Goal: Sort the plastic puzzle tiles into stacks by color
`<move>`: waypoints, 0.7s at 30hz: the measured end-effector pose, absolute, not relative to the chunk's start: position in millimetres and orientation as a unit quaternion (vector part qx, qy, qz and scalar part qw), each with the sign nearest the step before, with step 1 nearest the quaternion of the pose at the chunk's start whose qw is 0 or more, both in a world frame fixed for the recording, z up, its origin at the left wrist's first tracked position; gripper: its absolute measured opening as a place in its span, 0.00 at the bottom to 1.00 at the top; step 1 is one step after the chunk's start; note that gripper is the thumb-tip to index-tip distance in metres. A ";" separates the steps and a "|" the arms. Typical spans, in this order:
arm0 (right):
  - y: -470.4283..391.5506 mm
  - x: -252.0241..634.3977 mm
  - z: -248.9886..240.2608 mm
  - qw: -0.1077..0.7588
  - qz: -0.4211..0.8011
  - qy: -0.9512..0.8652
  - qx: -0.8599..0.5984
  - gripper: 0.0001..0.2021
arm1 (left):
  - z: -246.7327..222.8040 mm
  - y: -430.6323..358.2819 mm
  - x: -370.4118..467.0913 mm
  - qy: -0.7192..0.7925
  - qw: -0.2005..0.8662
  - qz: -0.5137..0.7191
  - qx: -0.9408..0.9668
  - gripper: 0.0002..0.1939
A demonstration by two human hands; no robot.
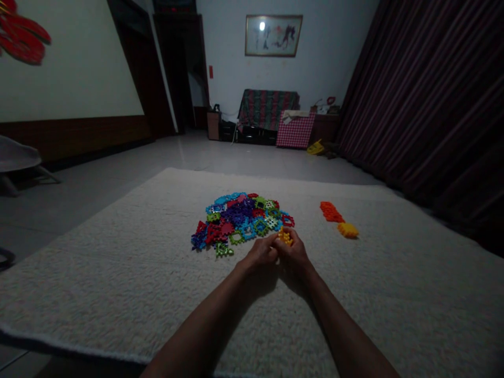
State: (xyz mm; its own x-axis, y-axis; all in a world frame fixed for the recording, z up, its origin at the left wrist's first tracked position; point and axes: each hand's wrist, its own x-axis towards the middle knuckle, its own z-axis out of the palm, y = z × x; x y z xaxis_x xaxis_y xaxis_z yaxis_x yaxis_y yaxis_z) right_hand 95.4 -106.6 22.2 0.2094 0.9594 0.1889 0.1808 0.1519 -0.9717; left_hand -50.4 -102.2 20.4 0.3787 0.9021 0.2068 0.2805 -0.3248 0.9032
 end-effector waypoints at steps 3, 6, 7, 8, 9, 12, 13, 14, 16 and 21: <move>-92.6 130.4 19.6 0.545 0.195 -0.543 -0.608 0.30 | 25.5 -85.0 -46.7 0.463 0.215 0.336 0.792 0.23; -84.3 166.4 13.7 0.479 0.027 -0.567 -0.670 0.29 | 33.0 -62.7 -45.0 0.502 0.106 0.288 0.808 0.25; -83.3 174.5 11.1 0.460 -0.015 -0.571 -0.680 0.30 | 34.7 -55.9 -43.8 0.515 0.090 0.274 0.807 0.26; -83.0 179.5 8.5 0.450 -0.055 -0.576 -0.680 0.30 | 35.7 -49.9 -42.2 0.528 0.078 0.260 0.805 0.27; -83.2 181.4 6.2 0.448 -0.093 -0.579 -0.675 0.29 | 36.1 -44.9 -40.2 0.538 0.069 0.247 0.803 0.28; -85.6 172.0 2.8 0.459 -0.183 -0.601 -0.629 0.23 | 33.7 -35.9 -34.2 0.549 0.055 0.210 0.807 0.29; -86.7 165.9 2.9 0.461 -0.201 -0.615 -0.608 0.21 | 32.2 -34.9 -33.1 0.549 0.053 0.197 0.811 0.29; -87.8 159.5 3.5 0.460 -0.212 -0.633 -0.586 0.19 | 30.5 -34.9 -32.8 0.547 0.052 0.185 0.815 0.27; -90.1 148.3 5.5 0.454 -0.213 -0.671 -0.546 0.15 | 26.9 -37.4 -35.3 0.544 0.044 0.172 0.820 0.22; -93.9 136.7 10.1 0.439 -0.146 -0.712 -0.528 0.10 | 20.9 -54.3 -54.1 0.544 0.026 0.209 0.812 0.12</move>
